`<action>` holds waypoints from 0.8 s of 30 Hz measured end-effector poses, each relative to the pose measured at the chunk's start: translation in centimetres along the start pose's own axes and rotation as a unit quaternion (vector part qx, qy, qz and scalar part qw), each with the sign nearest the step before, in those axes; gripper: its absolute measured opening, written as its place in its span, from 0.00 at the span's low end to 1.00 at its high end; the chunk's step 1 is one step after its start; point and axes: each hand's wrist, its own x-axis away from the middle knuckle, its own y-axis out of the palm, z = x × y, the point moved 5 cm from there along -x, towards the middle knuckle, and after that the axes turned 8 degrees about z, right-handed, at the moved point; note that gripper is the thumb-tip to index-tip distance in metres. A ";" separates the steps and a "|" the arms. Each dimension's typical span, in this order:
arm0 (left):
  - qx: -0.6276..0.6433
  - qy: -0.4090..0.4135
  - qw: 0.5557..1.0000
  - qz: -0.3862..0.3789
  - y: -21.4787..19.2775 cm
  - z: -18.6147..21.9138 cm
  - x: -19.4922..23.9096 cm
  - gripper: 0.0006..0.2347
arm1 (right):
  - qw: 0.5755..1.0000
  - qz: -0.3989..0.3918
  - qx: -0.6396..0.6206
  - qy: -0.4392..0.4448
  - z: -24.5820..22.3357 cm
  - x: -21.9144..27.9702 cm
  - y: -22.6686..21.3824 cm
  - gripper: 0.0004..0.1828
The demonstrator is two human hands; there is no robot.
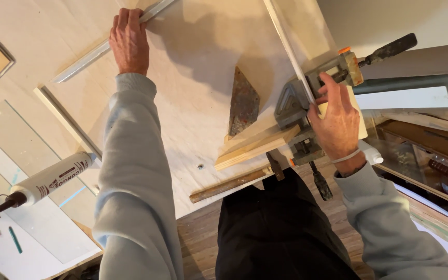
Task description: The person applies glue to the mitered end of a white frame moulding piece, positions it against the frame corner, and secures it in a corner clamping vise on the workbench. They then tap a fastener with a hammer and tighten the clamp screws to hold the joint while it sets.
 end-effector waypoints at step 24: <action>0.033 -0.145 0.979 0.137 -1.1 4.8 7.5 0.18 | 0.996 -0.027 -0.089 0.010 5.1 3.7 -4.0 0.30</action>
